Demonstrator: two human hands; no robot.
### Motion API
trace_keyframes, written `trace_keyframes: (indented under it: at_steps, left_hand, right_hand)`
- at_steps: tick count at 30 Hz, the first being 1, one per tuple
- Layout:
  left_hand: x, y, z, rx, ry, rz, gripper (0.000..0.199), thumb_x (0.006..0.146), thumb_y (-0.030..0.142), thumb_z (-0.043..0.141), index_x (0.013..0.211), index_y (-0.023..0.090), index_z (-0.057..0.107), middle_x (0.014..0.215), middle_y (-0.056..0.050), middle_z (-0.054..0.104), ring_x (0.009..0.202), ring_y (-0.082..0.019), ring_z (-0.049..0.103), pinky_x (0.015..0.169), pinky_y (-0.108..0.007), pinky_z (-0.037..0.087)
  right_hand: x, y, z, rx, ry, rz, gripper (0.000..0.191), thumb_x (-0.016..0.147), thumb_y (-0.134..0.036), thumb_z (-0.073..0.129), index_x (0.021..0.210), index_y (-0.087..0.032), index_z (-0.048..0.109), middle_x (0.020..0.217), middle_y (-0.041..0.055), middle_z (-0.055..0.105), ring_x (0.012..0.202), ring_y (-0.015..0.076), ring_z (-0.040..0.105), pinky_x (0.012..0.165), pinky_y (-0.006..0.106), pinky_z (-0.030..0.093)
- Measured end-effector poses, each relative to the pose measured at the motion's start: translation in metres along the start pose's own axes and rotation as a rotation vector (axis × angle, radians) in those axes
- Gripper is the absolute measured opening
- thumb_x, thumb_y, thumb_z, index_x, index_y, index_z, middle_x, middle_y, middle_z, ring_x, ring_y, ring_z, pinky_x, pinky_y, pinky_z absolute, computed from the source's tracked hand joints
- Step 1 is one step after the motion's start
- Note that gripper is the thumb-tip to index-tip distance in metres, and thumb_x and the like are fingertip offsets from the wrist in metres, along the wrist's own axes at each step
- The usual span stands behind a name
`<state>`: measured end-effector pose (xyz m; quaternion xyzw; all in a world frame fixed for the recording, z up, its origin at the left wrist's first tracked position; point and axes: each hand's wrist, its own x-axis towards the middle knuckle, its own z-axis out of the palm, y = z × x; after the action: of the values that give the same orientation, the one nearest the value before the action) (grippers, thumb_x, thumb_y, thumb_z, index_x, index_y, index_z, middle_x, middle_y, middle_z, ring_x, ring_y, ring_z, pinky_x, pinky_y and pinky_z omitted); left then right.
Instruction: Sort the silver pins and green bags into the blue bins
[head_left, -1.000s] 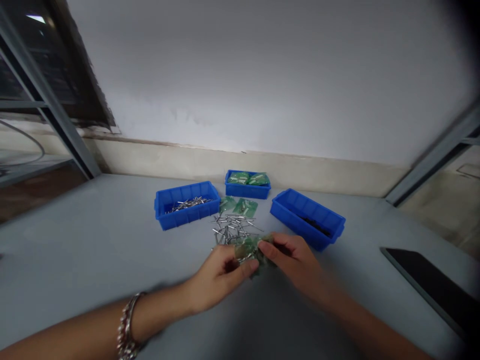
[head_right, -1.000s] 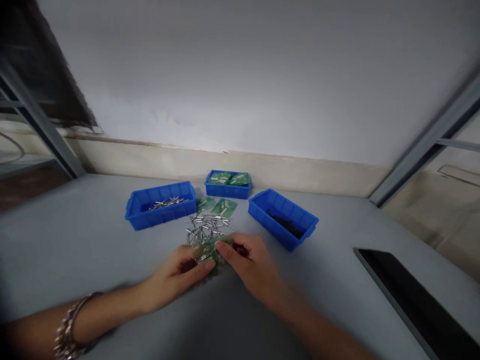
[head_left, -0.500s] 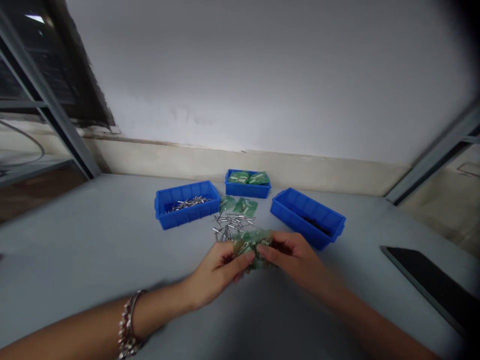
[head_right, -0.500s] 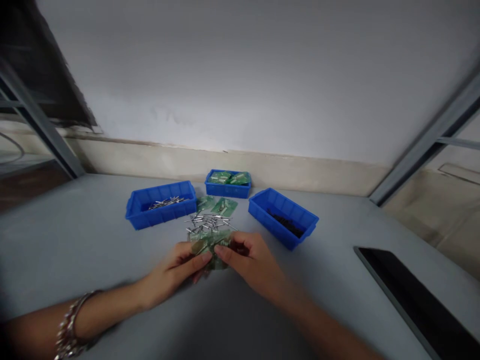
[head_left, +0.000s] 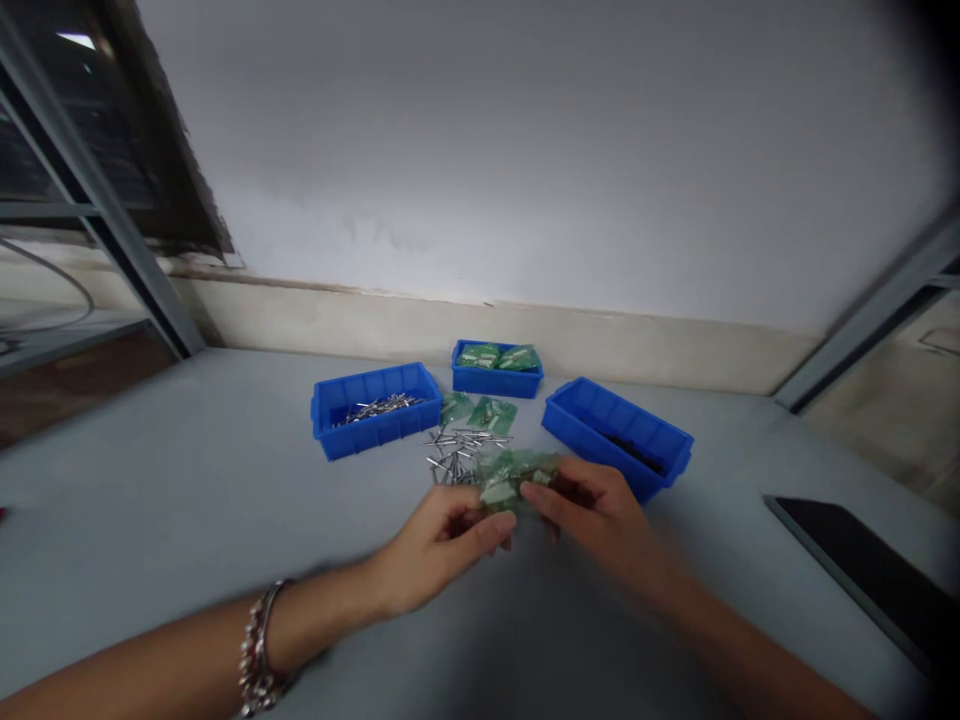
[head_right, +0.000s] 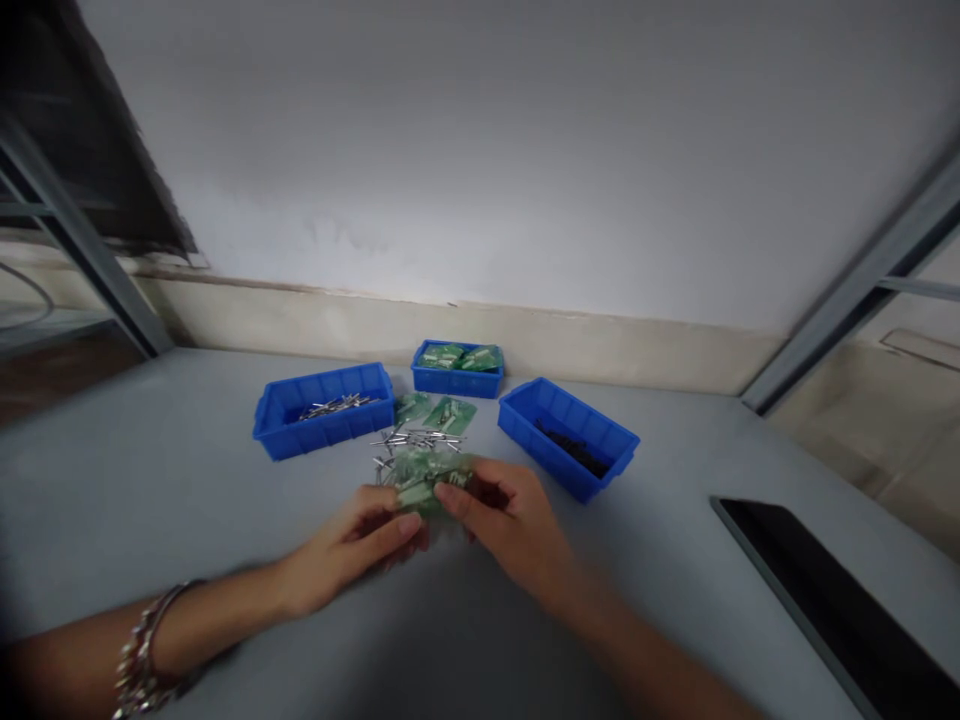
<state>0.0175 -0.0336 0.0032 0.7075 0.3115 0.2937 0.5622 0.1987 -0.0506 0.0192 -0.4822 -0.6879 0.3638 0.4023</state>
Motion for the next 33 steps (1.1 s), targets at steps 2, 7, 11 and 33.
trace_keyframes:
  at_steps: [2,7,11,33]
  left_hand:
    - [0.0,-0.001,-0.001,-0.084,-0.06,-0.006,0.051,0.078,0.056,0.044,0.066,0.009,0.058,0.053,0.001,0.044,0.048,-0.007,0.037,0.043,-0.02,0.024]
    - [0.007,-0.009,-0.002,-0.623,-0.174,-0.12,0.064,0.074,0.068,0.036,0.066,0.009,0.059,0.049,0.0,0.043,0.037,-0.006,0.032,0.036,-0.021,0.015]
    - [0.01,-0.012,-0.003,-0.794,-0.131,-0.179,0.05,0.076,0.059,0.045,0.064,0.011,0.053,0.048,0.001,0.044,0.036,-0.005,0.034,0.037,-0.02,0.016]
    - [0.009,-0.012,-0.001,-0.284,0.163,0.019,0.031,0.081,0.042,0.05,0.069,0.013,0.049,0.058,0.004,0.036,0.05,-0.006,0.032,0.044,-0.018,0.026]
  right_hand:
    - [-0.001,-0.001,-0.003,-0.172,0.156,-0.097,0.025,0.08,-0.037,0.052,0.065,-0.019,0.058,0.05,-0.0036,0.044,0.046,0.0095,0.042,0.043,0.022,0.034]
    - [-0.001,0.0,-0.012,-0.646,0.193,-0.608,0.023,0.085,-0.026,0.043,0.089,-0.018,0.065,0.058,0.0017,0.056,0.055,0.0135,0.05,0.056,0.026,0.04]
    - [0.0,0.004,-0.012,-0.859,0.143,-0.799,0.031,0.088,-0.023,0.036,0.09,-0.018,0.066,0.055,0.0028,0.053,0.054,0.0143,0.047,0.055,0.027,0.039]
    - [0.002,-0.002,0.0,-0.012,-0.156,0.039,0.032,0.084,-0.041,0.043,0.063,-0.017,0.048,0.061,-0.0018,0.047,0.056,0.01,0.043,0.049,0.022,0.033]
